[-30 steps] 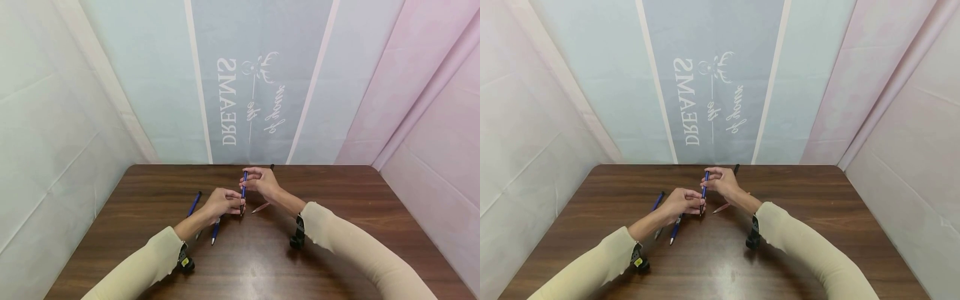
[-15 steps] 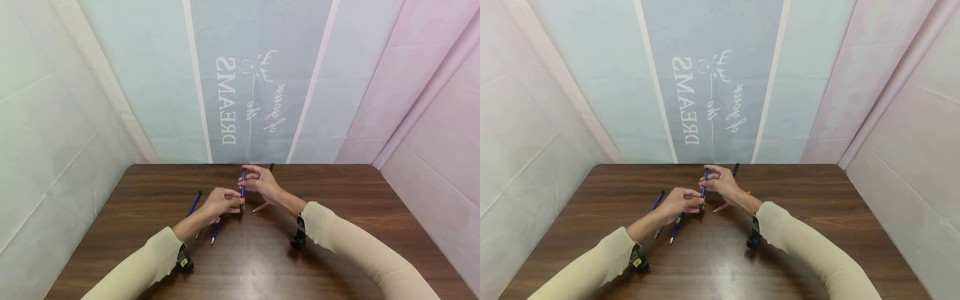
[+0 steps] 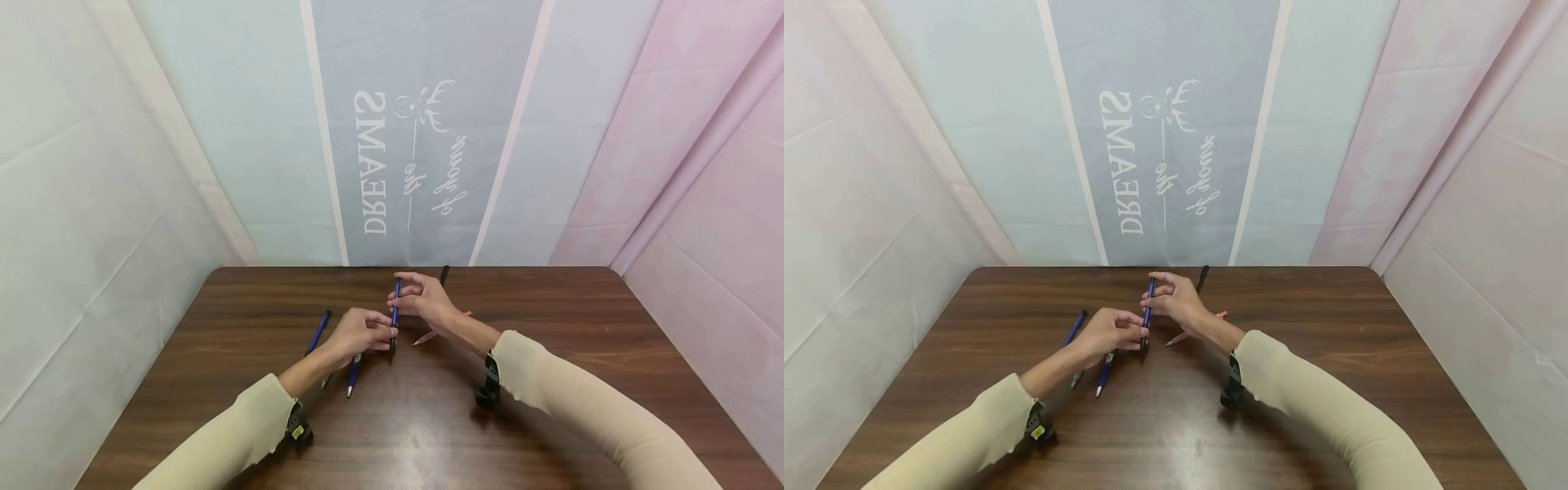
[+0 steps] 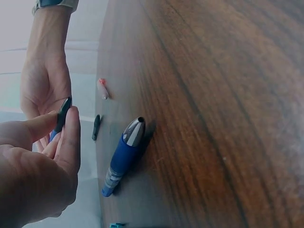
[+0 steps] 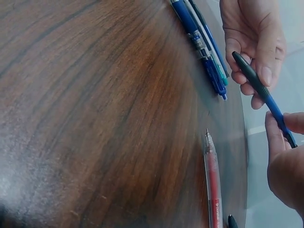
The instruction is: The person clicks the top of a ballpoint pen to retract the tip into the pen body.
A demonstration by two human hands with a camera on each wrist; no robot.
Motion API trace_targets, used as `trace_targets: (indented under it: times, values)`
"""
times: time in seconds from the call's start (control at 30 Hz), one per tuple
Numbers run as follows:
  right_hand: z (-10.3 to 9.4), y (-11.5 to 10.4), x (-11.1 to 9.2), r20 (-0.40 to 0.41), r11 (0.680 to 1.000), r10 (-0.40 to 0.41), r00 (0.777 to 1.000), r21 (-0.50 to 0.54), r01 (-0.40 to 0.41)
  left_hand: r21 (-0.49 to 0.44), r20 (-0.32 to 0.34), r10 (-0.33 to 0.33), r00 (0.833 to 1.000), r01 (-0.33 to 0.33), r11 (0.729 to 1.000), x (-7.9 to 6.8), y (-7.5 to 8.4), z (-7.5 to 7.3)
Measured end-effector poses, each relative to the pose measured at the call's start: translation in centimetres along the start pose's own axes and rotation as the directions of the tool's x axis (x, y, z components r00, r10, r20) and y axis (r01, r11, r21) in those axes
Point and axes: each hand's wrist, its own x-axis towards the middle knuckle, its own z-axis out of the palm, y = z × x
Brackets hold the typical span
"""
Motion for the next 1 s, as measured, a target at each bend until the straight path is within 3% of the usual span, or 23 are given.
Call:
trace_targets:
  times: [0.73,1.0]
  values:
    - [0.8,0.6,-1.0,0.056,0.985,-0.017,0.998,-0.171,0.026,0.116,0.013,-0.009,1.000,0.007,0.993,-1.9,-0.6,-0.5]
    - [0.9,0.8,-1.4,0.060,0.965,-0.023,0.998,-0.259,0.038,0.144,0.024,0.032,0.999,-0.035,0.989,-2.7,-0.9,-0.4]
